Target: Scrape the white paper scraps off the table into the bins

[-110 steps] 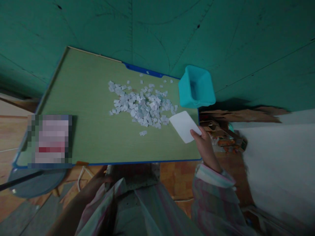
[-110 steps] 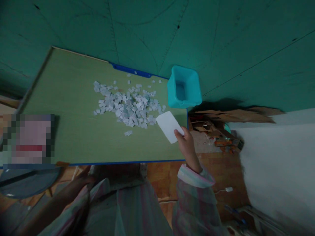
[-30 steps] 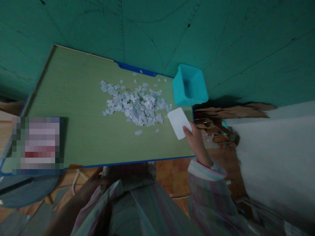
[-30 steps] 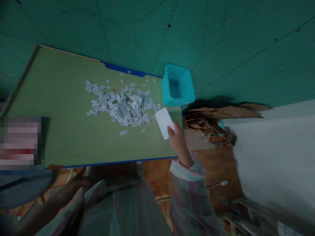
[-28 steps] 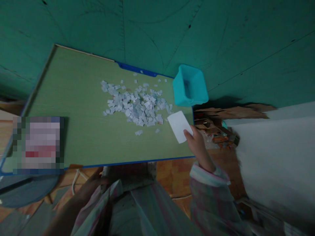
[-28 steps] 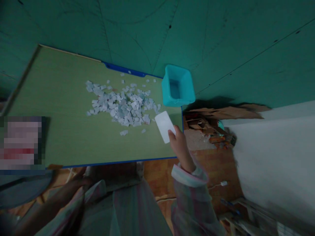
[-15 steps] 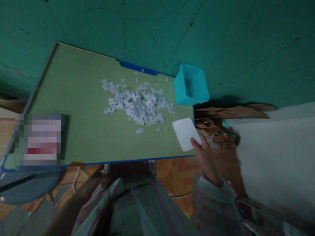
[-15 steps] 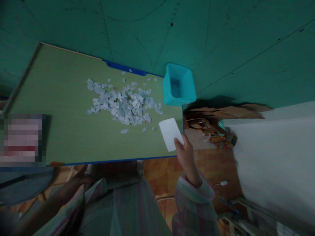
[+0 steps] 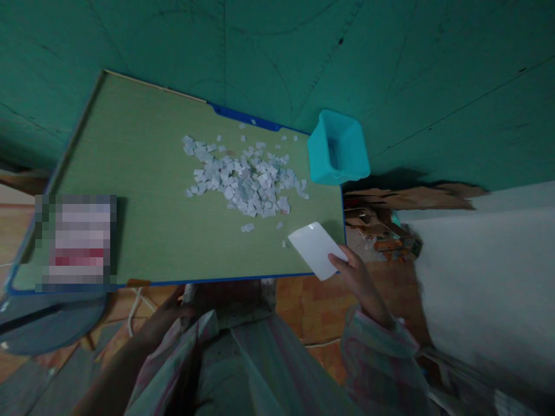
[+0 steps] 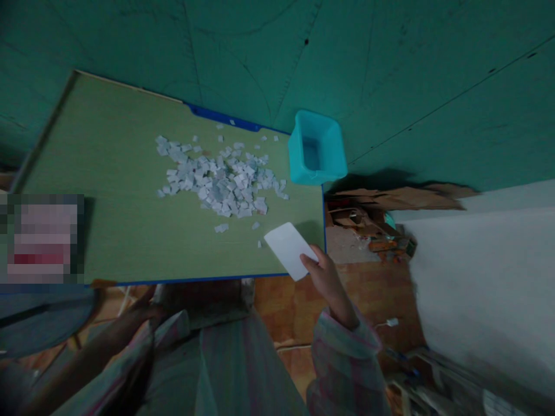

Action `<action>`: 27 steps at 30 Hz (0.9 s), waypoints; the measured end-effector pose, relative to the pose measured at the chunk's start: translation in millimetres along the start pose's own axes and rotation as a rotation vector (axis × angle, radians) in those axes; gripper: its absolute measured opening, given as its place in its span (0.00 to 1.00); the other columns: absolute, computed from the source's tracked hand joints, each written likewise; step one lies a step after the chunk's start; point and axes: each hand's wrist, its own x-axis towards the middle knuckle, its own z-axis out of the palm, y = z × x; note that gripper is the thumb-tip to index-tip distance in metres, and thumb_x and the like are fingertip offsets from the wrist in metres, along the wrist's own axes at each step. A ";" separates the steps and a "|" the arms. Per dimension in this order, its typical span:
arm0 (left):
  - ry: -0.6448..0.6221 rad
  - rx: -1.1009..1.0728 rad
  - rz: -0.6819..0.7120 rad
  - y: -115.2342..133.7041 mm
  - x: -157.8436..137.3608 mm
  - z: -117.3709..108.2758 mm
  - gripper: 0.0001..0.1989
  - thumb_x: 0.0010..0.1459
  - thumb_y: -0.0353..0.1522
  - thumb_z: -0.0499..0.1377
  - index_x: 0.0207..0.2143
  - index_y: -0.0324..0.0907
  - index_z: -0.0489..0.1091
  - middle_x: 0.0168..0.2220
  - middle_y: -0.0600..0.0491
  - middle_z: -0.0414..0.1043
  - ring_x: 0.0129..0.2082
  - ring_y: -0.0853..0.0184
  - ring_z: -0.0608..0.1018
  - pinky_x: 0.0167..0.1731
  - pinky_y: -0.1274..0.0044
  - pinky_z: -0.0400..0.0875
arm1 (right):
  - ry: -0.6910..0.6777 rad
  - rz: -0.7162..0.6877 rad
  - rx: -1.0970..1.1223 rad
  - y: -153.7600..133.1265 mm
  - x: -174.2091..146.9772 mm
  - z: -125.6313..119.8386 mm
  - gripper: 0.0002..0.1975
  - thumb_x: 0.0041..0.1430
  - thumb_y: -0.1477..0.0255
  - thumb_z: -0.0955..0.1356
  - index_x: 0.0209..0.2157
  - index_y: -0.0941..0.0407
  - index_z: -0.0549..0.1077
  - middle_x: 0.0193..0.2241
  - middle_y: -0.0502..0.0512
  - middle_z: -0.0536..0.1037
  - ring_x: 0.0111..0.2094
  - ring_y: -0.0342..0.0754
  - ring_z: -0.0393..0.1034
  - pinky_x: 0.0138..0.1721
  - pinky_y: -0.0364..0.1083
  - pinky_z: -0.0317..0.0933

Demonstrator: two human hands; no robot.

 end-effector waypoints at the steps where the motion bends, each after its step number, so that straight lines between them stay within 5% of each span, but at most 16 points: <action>1: 0.008 0.005 -0.004 4.6 -2.4 2.5 0.35 0.36 0.32 0.61 0.51 0.44 0.61 0.33 0.55 0.76 0.41 0.57 0.74 0.43 0.73 0.66 | 0.010 0.012 0.016 1.1 -1.7 -0.5 0.16 0.51 0.58 0.68 0.37 0.55 0.73 0.30 0.52 0.78 0.30 0.50 0.71 0.31 0.46 0.63; 5: 0.013 0.006 0.023 15.7 -7.2 8.0 0.33 0.33 0.31 0.61 0.48 0.45 0.63 0.40 0.53 0.76 0.44 0.56 0.73 0.44 0.73 0.65 | 0.054 0.039 0.051 5.4 -6.6 2.2 0.17 0.49 0.58 0.69 0.37 0.55 0.73 0.32 0.52 0.79 0.33 0.50 0.72 0.34 0.47 0.64; 10: -0.023 0.007 0.013 5.3 -2.5 1.8 0.39 0.38 0.29 0.61 0.57 0.46 0.57 0.30 0.59 0.77 0.34 0.60 0.75 0.42 0.73 0.66 | -0.062 0.135 0.124 9.8 -15.3 7.0 0.17 0.47 0.59 0.70 0.37 0.55 0.73 0.31 0.52 0.79 0.31 0.50 0.72 0.32 0.47 0.64; 15: -0.036 -0.055 0.049 -1.5 -0.8 -0.3 0.39 0.39 0.28 0.61 0.58 0.44 0.57 0.31 0.58 0.78 0.36 0.62 0.76 0.42 0.75 0.66 | -0.029 0.135 0.129 9.2 -23.0 5.0 0.18 0.47 0.59 0.70 0.36 0.56 0.74 0.31 0.52 0.79 0.33 0.50 0.72 0.34 0.47 0.64; 19: -0.055 0.014 0.111 0.3 -1.8 -0.1 0.22 0.40 0.29 0.60 0.42 0.45 0.71 0.25 0.58 0.74 0.37 0.62 0.75 0.41 0.75 0.65 | -0.087 0.204 0.106 1.1 -29.2 17.1 0.18 0.43 0.59 0.72 0.35 0.55 0.74 0.30 0.52 0.79 0.32 0.51 0.73 0.33 0.48 0.65; 22: -0.065 0.050 0.089 0.6 -2.0 0.3 0.07 0.39 0.31 0.60 0.26 0.44 0.73 0.27 0.54 0.75 0.33 0.62 0.75 0.38 0.74 0.66 | -0.127 0.229 0.122 -3.4 -33.1 27.3 0.18 0.41 0.60 0.72 0.34 0.55 0.75 0.30 0.52 0.80 0.33 0.52 0.73 0.35 0.49 0.66; 27: -0.014 -0.078 0.045 -2.6 -0.9 1.7 0.31 0.37 0.29 0.61 0.49 0.45 0.68 0.31 0.56 0.75 0.35 0.60 0.77 0.41 0.70 0.67 | 0.043 0.199 0.233 6.7 -29.5 16.4 0.20 0.43 0.59 0.72 0.37 0.55 0.74 0.34 0.53 0.80 0.36 0.52 0.73 0.39 0.49 0.65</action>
